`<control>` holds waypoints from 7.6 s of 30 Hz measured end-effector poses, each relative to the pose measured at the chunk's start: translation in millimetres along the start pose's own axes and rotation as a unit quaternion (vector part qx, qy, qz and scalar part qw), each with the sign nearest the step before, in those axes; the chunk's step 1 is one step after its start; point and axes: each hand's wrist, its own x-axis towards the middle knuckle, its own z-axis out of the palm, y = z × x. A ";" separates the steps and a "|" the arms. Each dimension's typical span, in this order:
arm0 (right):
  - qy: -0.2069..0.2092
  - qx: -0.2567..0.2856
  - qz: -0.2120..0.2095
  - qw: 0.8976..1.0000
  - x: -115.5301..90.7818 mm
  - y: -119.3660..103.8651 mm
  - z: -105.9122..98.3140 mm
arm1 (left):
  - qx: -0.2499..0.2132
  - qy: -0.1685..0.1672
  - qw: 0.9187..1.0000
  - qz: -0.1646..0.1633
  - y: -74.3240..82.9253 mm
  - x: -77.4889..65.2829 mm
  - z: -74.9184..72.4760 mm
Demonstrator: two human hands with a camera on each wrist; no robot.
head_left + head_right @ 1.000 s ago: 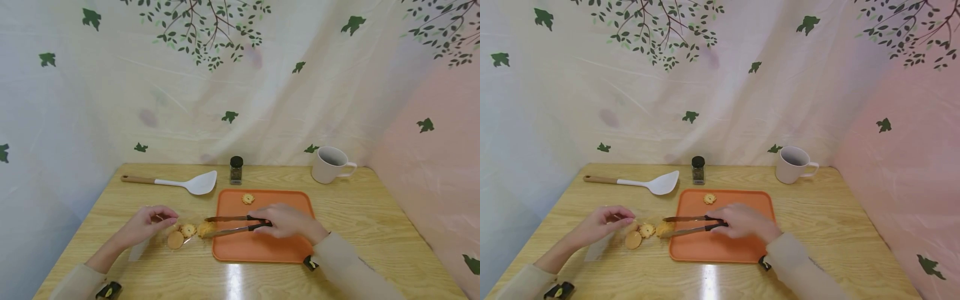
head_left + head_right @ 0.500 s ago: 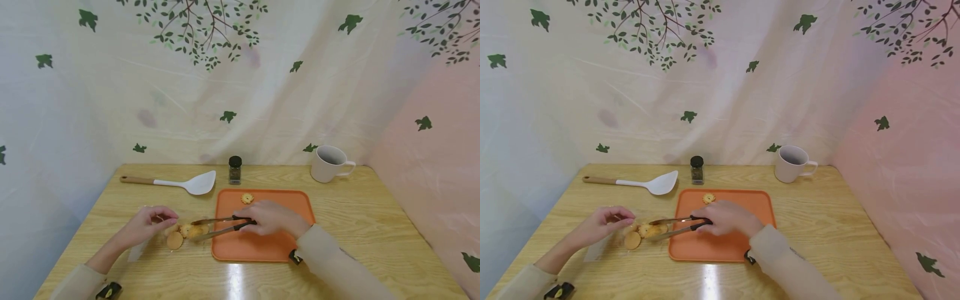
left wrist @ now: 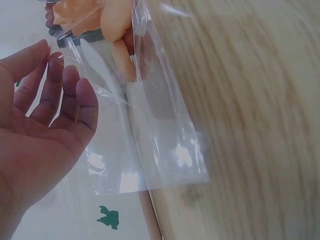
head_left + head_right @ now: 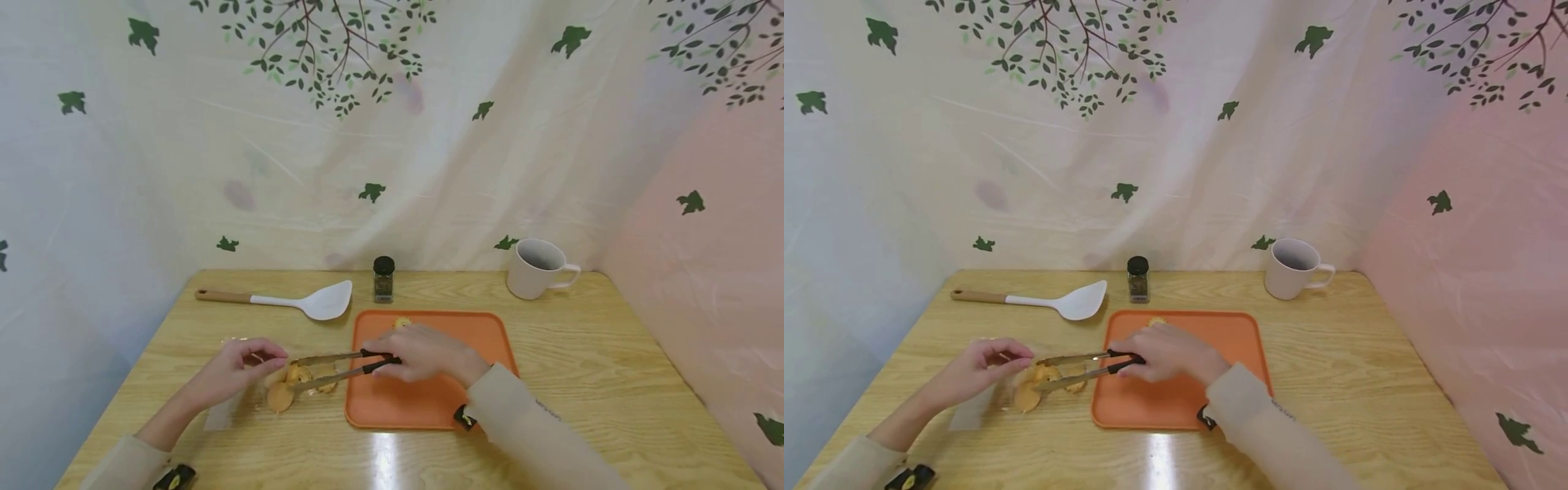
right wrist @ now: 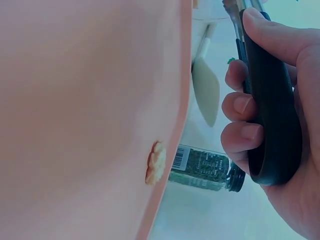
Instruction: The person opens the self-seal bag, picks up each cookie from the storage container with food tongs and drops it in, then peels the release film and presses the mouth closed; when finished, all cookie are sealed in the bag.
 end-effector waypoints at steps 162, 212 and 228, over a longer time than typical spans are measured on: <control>0.056 -0.015 0.153 0.987 -142.7 79.9 -2.5 | -0.030 0.017 0.999 0.006 -4.0 -13.7 -5.4; -0.014 0.039 0.007 0.999 3.7 8.6 7.3 | -0.026 0.013 0.999 0.028 1.4 -7.3 -2.3; -0.001 0.057 -0.011 0.998 16.6 7.5 7.6 | -0.021 0.018 0.999 0.027 2.8 -11.4 -8.2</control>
